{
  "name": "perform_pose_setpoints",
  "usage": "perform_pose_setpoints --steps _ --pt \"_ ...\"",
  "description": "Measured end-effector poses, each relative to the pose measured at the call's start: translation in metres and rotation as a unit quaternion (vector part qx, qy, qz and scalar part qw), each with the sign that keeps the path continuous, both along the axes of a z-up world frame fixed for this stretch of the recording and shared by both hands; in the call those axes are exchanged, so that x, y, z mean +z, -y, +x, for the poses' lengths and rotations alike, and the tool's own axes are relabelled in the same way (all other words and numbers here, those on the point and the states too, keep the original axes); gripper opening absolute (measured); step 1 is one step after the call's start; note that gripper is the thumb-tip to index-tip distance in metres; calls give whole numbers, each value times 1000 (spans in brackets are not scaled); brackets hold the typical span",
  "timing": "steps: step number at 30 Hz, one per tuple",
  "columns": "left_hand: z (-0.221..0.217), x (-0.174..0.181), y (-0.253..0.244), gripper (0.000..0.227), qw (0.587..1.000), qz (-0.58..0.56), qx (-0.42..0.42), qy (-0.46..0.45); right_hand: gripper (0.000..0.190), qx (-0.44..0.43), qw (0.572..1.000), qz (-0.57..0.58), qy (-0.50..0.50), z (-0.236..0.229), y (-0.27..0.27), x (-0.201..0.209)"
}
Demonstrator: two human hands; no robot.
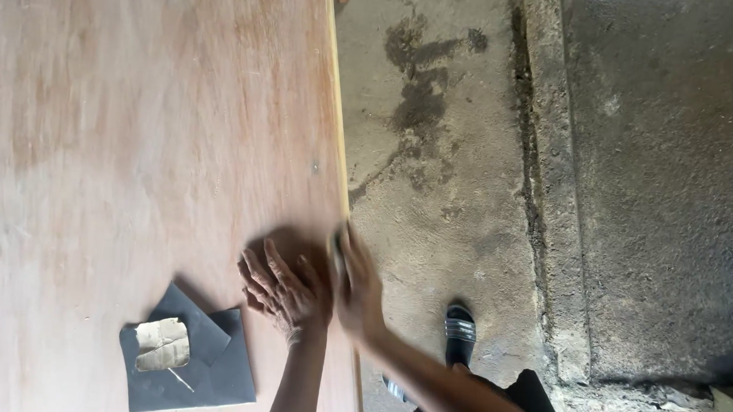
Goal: Sanding the edges and surface of a wooden table using sandpaper.
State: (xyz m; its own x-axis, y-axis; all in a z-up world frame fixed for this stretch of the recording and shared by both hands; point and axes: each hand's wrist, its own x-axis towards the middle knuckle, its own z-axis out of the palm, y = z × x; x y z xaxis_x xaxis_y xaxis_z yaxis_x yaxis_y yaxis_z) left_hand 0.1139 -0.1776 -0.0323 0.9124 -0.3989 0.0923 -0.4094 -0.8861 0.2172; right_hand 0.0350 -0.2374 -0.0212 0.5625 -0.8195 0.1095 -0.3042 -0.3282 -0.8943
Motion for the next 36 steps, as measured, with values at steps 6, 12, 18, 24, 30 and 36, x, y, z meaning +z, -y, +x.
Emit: perform_pose_setpoints --steps 6,12,18,24,30,36 --pt "-9 5 -7 76 1000 -14 -9 13 49 -34 998 -11 50 19 1 -59" --pt "-5 -2 -5 69 999 -17 -4 33 42 -50 986 127 99 90 90 -34" --pt "0 -6 -3 68 998 -10 -7 55 41 -31 990 -113 72 -11 -34 -64" --pt "-2 -4 -2 69 995 -48 -20 81 49 -19 1000 -12 -19 66 80 -12" --pt "-3 -8 0 69 996 -46 -12 75 65 20 999 15 20 38 55 -46" --pt "-5 2 1 72 998 -35 -6 45 48 -7 993 83 82 2 8 -43"
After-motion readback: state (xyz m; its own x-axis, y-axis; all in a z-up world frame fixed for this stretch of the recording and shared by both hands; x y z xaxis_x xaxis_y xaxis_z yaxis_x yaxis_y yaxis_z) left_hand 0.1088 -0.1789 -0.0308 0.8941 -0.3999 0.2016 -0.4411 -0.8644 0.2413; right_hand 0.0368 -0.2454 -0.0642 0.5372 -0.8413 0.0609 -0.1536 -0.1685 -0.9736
